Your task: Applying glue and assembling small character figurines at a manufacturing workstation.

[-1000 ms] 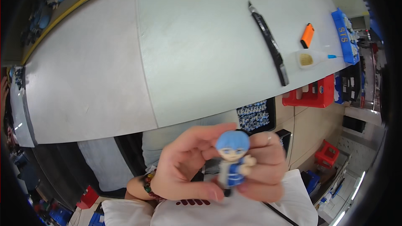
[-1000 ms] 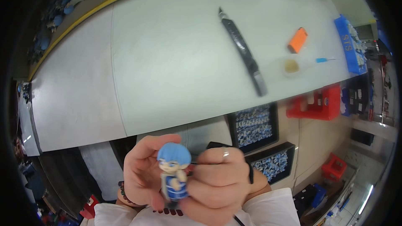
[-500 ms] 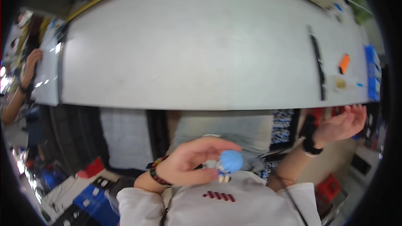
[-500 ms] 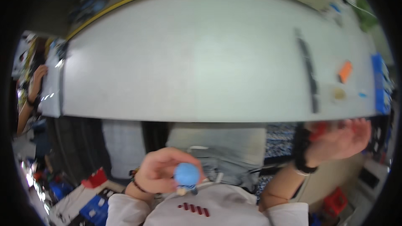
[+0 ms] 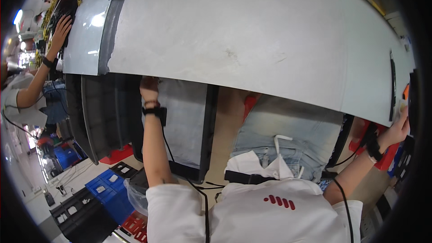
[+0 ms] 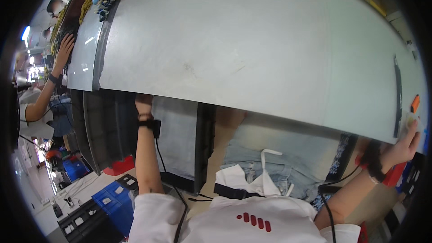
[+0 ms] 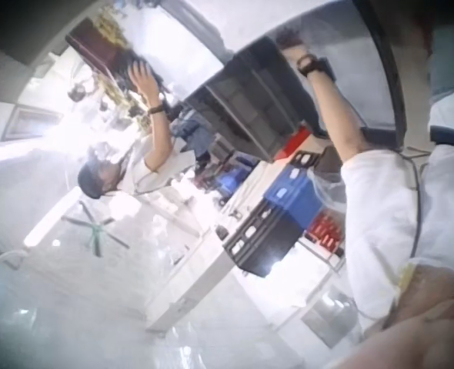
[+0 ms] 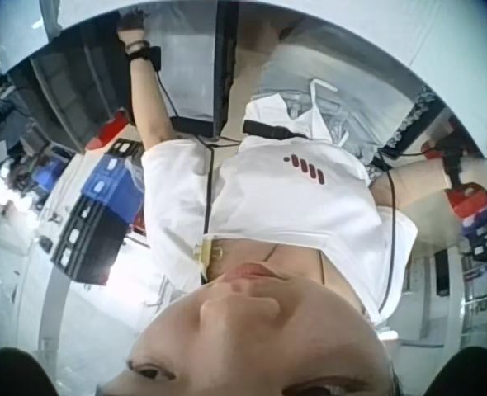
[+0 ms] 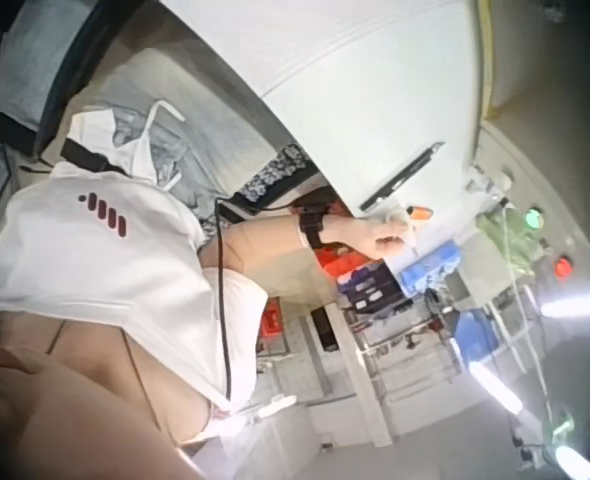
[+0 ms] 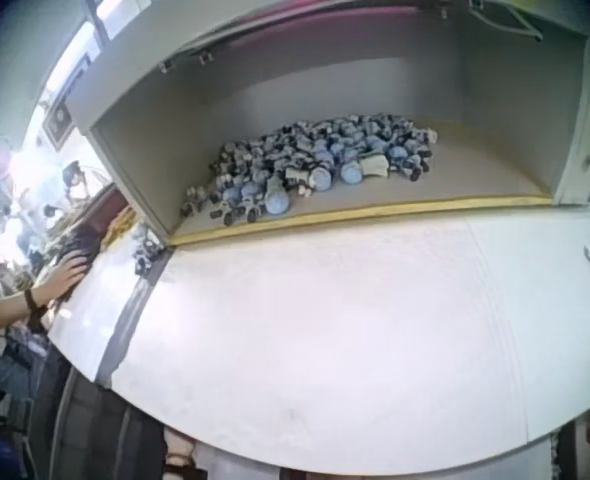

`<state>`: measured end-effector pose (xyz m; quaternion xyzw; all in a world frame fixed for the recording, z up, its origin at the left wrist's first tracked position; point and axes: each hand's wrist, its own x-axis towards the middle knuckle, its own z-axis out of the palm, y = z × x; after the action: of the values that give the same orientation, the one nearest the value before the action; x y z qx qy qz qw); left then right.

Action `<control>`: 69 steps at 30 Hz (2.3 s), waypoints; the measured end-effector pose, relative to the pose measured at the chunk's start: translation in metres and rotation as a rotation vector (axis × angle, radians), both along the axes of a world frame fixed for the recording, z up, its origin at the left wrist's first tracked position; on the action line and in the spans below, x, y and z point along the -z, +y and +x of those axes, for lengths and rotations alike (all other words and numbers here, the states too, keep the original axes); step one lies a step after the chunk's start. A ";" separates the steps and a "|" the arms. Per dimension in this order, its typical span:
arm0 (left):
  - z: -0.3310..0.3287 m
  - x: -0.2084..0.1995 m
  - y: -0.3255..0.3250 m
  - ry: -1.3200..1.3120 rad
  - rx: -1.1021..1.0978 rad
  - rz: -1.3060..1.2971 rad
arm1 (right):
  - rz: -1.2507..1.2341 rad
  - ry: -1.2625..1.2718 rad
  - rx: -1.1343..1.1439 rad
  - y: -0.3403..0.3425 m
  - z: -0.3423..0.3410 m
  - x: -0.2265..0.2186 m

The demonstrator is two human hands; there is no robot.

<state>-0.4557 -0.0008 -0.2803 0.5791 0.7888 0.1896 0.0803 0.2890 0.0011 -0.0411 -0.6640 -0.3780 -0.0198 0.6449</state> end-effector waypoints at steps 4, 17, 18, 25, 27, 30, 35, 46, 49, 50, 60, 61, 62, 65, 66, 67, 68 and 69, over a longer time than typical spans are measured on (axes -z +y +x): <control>-0.041 0.032 0.058 0.354 0.150 -0.022 | 0.131 -0.248 0.185 0.021 -0.062 -0.010; 0.014 -0.008 0.059 -0.675 -0.024 0.228 | -0.070 -0.009 -0.067 -0.007 0.019 0.005; 0.017 -0.011 0.061 -0.746 -0.055 0.252 | -0.093 0.003 -0.051 -0.007 0.020 0.003; 0.038 -0.049 0.061 -1.185 -0.205 0.419 | -0.037 -0.062 -0.012 -0.005 0.017 0.006; 0.033 -0.065 0.039 -1.332 -0.214 0.444 | -0.025 -0.090 0.065 -0.004 -0.005 0.000; 0.064 -0.093 0.041 -1.239 -0.370 0.576 | -0.051 -0.150 0.184 -0.005 -0.003 0.001; 0.181 -0.208 0.029 -0.338 -0.146 1.114 | 0.119 -0.327 0.180 -0.005 -0.003 0.008; 0.518 -0.332 0.015 0.495 1.317 0.040 | 0.535 0.584 0.133 -0.123 0.093 0.117; 0.545 -0.310 0.021 0.667 1.288 -0.127 | 0.017 0.693 0.215 -0.153 0.105 0.232; 0.545 -0.306 0.021 0.656 1.281 -0.114 | -0.166 0.709 0.155 -0.156 0.101 0.268; 0.533 -0.292 0.031 0.792 1.339 0.095 | -1.062 0.984 -0.103 -0.086 0.018 0.489; 0.537 -0.275 0.048 0.905 1.377 0.160 | -1.164 1.100 -0.137 -0.074 0.018 0.494; 0.542 -0.258 0.065 1.018 1.419 0.239 | -1.142 1.138 -0.141 -0.064 0.019 0.499; 0.546 -0.188 0.114 1.327 1.531 0.480 | -1.030 1.376 0.035 -0.043 0.022 0.509; 0.545 -0.159 0.130 1.419 1.563 0.565 | -0.989 1.434 0.044 -0.033 0.031 0.507; 0.542 -0.119 0.148 1.498 1.596 0.651 | -0.954 1.488 0.061 -0.026 0.037 0.512; 0.542 -0.077 0.165 1.571 1.625 0.745 | -0.952 1.486 0.035 -0.020 0.041 0.517; 0.540 -0.035 0.178 1.637 1.655 0.836 | -0.956 1.507 0.049 -0.010 0.036 0.546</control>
<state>0.0844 0.1775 -0.2450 0.8327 -0.1179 -0.0988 -0.5319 0.3246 -0.0093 -0.5871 -0.7065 0.1926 0.5680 0.3757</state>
